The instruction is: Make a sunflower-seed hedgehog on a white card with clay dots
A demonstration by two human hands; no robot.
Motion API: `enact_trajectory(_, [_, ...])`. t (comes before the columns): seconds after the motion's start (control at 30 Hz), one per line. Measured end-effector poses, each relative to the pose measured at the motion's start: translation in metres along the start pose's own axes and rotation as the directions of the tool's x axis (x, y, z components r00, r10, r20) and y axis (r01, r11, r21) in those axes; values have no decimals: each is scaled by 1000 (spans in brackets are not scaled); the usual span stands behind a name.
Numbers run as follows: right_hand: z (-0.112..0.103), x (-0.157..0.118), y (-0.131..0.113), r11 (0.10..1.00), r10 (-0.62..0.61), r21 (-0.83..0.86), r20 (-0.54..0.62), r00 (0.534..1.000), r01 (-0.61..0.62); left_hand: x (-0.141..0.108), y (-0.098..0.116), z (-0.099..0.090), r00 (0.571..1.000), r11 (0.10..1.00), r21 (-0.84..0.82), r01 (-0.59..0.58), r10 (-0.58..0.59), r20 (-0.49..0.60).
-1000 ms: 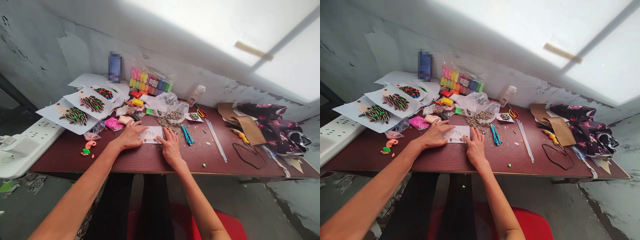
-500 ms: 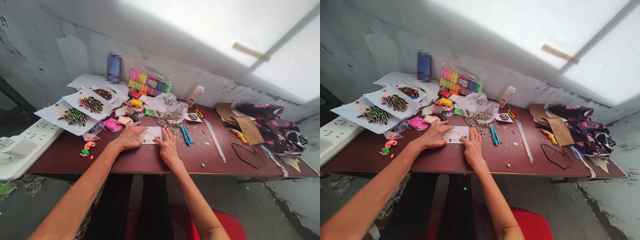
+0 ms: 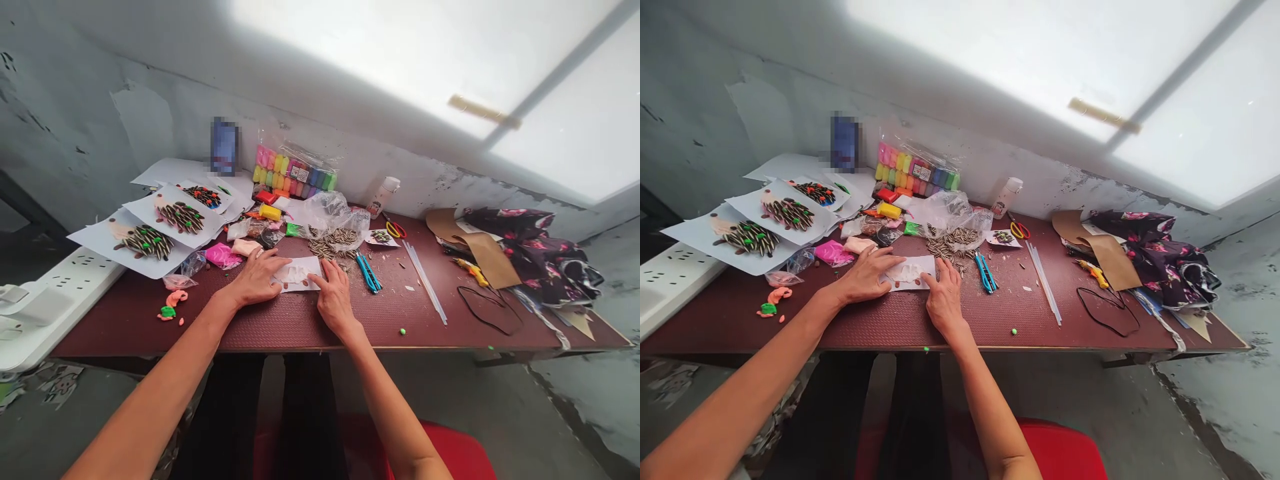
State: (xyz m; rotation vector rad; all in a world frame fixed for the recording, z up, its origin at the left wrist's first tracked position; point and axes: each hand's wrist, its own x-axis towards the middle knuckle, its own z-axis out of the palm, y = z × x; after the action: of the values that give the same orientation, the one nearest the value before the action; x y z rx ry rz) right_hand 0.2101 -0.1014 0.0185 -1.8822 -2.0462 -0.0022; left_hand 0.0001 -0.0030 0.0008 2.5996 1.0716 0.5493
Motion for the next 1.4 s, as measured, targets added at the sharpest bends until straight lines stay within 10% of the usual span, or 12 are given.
enact_trajectory(1.07, [-3, 28, -4, 993, -26, -107, 166, 986, 44, 0, 4, -4, 1000, 1000, -1, 8, -8, 16])
enact_trajectory(1.4, [7, 33, 5, 998, 19, 56, -5, 1000, -18, 0, 2, -3, 1000, 1000, -14, -7, 7, 8])
